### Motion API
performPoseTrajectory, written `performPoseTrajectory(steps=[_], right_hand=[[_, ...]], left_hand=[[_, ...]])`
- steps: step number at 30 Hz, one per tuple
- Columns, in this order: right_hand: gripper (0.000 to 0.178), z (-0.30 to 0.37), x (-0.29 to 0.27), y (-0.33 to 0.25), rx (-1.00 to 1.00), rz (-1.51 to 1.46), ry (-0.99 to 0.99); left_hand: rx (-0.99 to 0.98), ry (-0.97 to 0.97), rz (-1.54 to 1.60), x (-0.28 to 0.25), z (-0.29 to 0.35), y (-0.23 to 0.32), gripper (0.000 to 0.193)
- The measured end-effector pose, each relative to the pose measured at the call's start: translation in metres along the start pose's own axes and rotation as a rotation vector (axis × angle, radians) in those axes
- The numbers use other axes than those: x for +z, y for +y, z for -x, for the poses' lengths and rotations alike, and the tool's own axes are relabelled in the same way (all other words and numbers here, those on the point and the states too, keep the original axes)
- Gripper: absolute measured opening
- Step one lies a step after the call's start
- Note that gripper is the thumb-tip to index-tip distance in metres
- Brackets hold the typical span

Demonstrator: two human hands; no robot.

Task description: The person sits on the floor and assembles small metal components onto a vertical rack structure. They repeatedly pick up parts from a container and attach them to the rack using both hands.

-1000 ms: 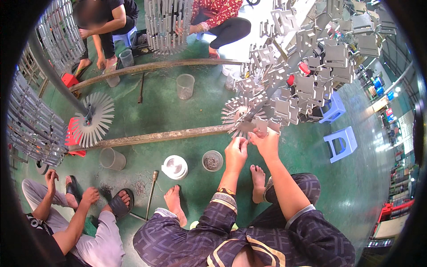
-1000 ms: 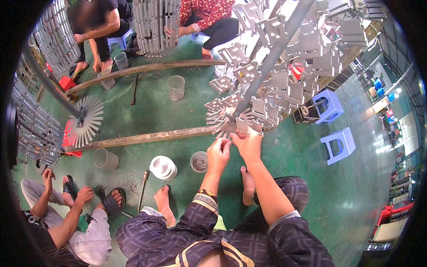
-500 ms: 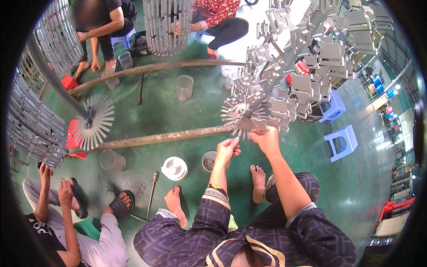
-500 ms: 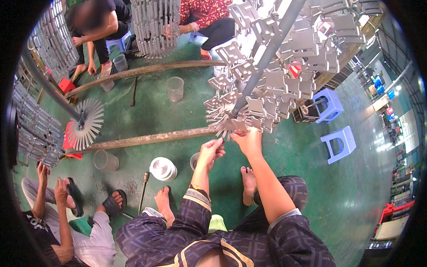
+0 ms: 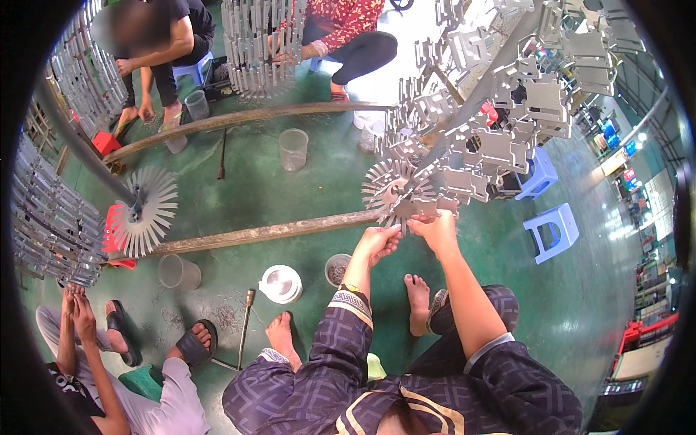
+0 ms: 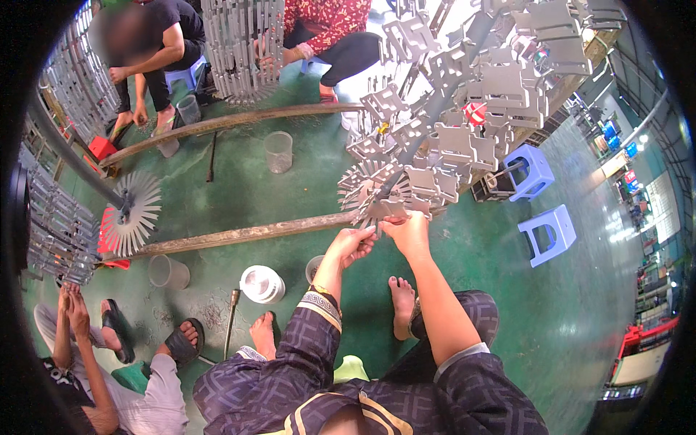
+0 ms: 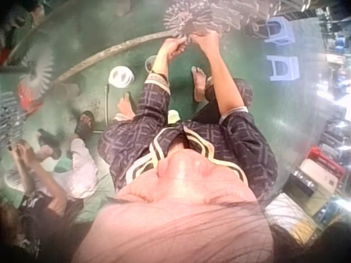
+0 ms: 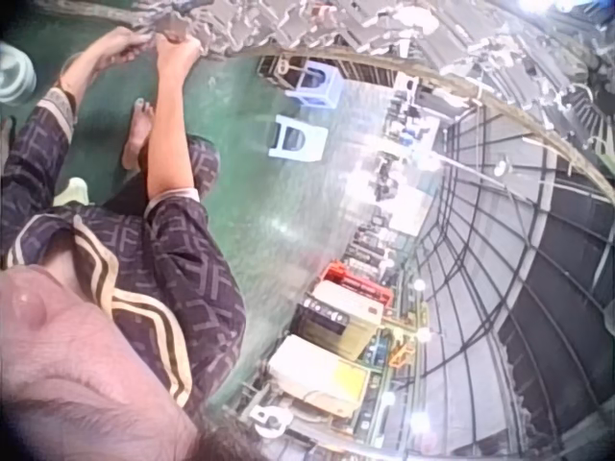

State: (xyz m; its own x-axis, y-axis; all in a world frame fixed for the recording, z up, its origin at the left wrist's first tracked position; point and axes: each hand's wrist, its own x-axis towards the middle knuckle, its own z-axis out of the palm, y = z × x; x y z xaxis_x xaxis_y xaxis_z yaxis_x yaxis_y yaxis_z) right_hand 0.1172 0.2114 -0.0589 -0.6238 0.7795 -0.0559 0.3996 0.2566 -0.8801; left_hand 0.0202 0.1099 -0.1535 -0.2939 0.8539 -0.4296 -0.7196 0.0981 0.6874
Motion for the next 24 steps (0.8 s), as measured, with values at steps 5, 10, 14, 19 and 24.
performPoseTrajectory(steps=[5,10,14,19,24], right_hand=[[0.02,0.0,-0.003,0.003,-0.008,0.034,0.028],[0.021,-0.001,-0.007,0.001,0.019,0.081,0.033],[0.022,0.0,-0.008,0.001,-0.006,0.044,0.039],[0.023,0.001,-0.008,0.0,0.033,0.104,0.054],[0.023,0.004,-0.011,-0.001,-0.003,0.174,0.051]], left_hand=[[-0.023,-0.004,-0.018,0.005,-0.005,-0.001,0.024],[-0.002,0.002,0.046,0.008,-0.008,-0.001,0.022],[0.007,0.036,0.112,0.01,-0.01,-0.002,0.021],[-0.042,0.093,0.202,0.009,-0.014,-0.004,0.02],[-0.067,0.109,0.293,0.018,-0.011,-0.004,0.021]])
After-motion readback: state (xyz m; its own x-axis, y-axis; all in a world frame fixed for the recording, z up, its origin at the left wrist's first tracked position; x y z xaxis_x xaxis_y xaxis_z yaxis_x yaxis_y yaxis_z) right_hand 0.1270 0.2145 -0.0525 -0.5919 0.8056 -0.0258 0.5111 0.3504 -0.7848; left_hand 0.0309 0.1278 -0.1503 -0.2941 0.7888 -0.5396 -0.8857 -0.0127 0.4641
